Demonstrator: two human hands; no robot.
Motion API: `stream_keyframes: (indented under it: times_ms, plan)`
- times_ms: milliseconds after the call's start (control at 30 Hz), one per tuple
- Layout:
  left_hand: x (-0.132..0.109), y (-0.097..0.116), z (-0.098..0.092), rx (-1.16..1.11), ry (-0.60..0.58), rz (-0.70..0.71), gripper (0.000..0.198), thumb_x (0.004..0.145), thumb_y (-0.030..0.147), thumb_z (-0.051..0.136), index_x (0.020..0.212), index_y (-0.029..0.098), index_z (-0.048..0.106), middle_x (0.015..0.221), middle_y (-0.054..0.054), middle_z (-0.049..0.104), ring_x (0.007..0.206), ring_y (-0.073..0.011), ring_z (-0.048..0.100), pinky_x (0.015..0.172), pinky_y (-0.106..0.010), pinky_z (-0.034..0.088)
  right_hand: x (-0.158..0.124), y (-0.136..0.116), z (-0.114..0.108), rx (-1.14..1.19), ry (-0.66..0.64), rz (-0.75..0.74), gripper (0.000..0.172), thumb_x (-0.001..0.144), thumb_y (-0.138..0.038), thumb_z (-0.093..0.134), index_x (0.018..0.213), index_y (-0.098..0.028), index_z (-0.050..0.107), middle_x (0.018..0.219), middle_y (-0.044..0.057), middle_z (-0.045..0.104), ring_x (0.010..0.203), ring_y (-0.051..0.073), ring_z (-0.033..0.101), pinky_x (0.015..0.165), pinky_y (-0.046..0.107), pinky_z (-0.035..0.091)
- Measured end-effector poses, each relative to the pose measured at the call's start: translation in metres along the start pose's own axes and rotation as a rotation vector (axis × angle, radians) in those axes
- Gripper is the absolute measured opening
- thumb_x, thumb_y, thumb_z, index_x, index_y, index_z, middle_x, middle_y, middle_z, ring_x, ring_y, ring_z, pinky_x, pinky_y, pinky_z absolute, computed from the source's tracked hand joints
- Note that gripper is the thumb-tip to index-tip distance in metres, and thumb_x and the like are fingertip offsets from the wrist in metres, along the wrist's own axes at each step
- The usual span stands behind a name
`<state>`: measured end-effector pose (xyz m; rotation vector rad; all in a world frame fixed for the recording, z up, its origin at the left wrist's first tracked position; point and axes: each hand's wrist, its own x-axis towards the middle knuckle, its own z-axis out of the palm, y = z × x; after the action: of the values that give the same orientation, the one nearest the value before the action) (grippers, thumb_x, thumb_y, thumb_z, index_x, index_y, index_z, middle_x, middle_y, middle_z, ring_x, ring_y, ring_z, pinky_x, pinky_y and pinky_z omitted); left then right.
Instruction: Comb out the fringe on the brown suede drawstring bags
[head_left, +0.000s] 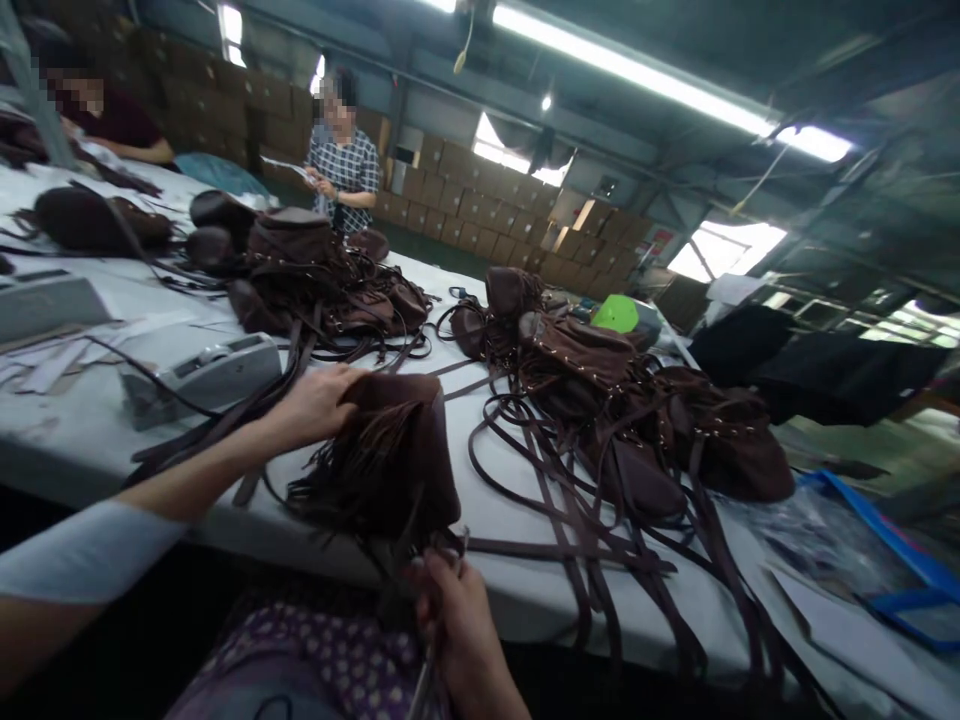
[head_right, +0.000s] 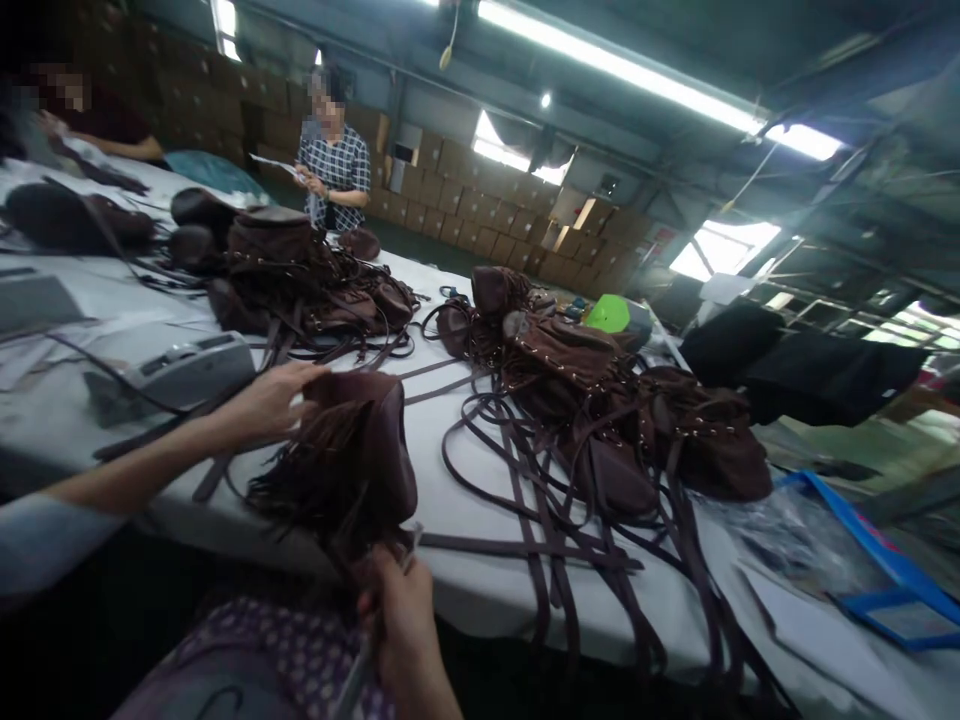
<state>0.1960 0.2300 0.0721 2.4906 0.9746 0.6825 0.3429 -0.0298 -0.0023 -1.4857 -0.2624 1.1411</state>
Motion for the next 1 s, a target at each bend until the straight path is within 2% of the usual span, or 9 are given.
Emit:
stream_keyframes:
  times_ms: [100,200,300,367,433,533,733,900,1000]
  plan:
    - [-0.021,0.012,0.033,-0.020,-0.140,0.093,0.054,0.083,0.036,0.054,0.132,0.014,0.049,0.139,-0.013,0.050,0.130,-0.0242,0.044,0.108,-0.035,0.034,0.020,0.005,-0.011,-0.051,0.010,-0.074,0.067,0.056,-0.061,0.078,0.097,-0.012,0.058,0.068,0.006,0.070,0.032,0.004,0.041,0.029,0.015,0.024]
    - [-0.041,0.021,0.063,-0.028,-0.271,0.144,0.080,0.076,0.045,0.064,0.143,0.016,0.033,0.145,-0.012,0.045,0.130,-0.0214,0.045,0.105,-0.029,0.038,0.032,0.003,-0.022,-0.107,0.000,-0.147,0.068,0.055,-0.061,0.079,0.098,-0.013,0.059,0.066,0.005,0.069,0.031,0.006,0.043,0.028,0.016,0.026]
    - [-0.040,0.027,0.087,0.046,-0.290,0.089,0.092,0.068,0.041,0.071,0.145,0.014,0.029,0.134,-0.019,0.053,0.120,-0.0339,0.052,0.095,-0.045,0.043,0.038,-0.008,-0.024,-0.175,0.011,-0.236,0.066,0.055,-0.064,0.078,0.092,-0.013,0.061,0.064,0.005,0.068,0.030,0.007,0.044,0.028,0.018,0.026]
    - [-0.030,0.027,0.099,0.120,-0.269,0.037,0.064,0.074,0.031,0.063,0.133,0.014,0.046,0.116,-0.021,0.063,0.109,-0.0400,0.056,0.089,-0.057,0.040,0.040,-0.018,-0.023,-0.181,0.038,-0.296,0.064,0.059,-0.065,0.076,0.094,-0.013,0.062,0.066,0.005,0.068,0.031,0.007,0.045,0.029,0.018,0.027]
    - [-0.016,0.026,0.105,0.174,-0.262,0.016,0.030,0.078,0.017,0.051,0.105,0.015,0.064,0.098,-0.018,0.069,0.101,-0.0384,0.060,0.090,-0.062,0.033,0.043,-0.028,-0.024,-0.156,0.094,-0.337,0.061,0.063,-0.065,0.074,0.093,-0.013,0.063,0.061,0.003,0.066,0.032,0.007,0.044,0.031,0.018,0.028]
    - [0.007,0.023,0.098,0.195,-0.279,0.022,0.022,0.073,0.007,0.045,0.079,0.016,0.064,0.091,-0.014,0.071,0.095,-0.0322,0.063,0.093,-0.063,0.029,0.047,-0.039,-0.028,-0.132,0.163,-0.339,0.060,0.063,-0.069,0.071,0.085,-0.013,0.064,0.044,-0.002,0.056,0.034,0.008,0.043,0.033,0.018,0.030]
    - [0.044,0.048,0.043,0.159,-0.257,0.135,0.018,0.076,0.014,0.044,0.075,0.015,0.062,0.090,-0.011,0.071,0.093,-0.0290,0.063,0.101,-0.066,0.020,0.056,-0.054,-0.022,-0.444,0.201,-0.329,0.067,0.069,-0.076,0.058,0.093,-0.013,0.064,0.042,-0.001,0.053,0.035,0.014,0.045,0.036,0.025,0.035]
    - [0.046,0.081,0.024,0.068,-0.260,0.185,0.012,0.069,0.015,0.050,0.067,0.017,0.062,0.089,-0.007,0.072,0.093,-0.0262,0.063,0.101,-0.056,0.028,0.057,-0.081,0.008,-0.860,0.331,-0.813,0.053,0.078,-0.062,0.059,0.108,-0.018,0.061,0.089,0.012,0.066,0.083,0.028,0.062,0.073,0.036,0.048]
    - [0.048,0.093,0.028,-0.025,-0.294,0.179,0.012,0.063,0.014,0.051,0.061,0.018,0.062,0.074,-0.006,0.071,0.078,-0.0244,0.064,0.087,-0.045,0.041,0.063,-0.088,0.033,-1.072,0.284,-0.883,0.066,0.069,-0.060,0.068,0.115,-0.015,0.054,0.105,0.016,0.059,0.093,0.032,0.060,0.076,0.038,0.048]
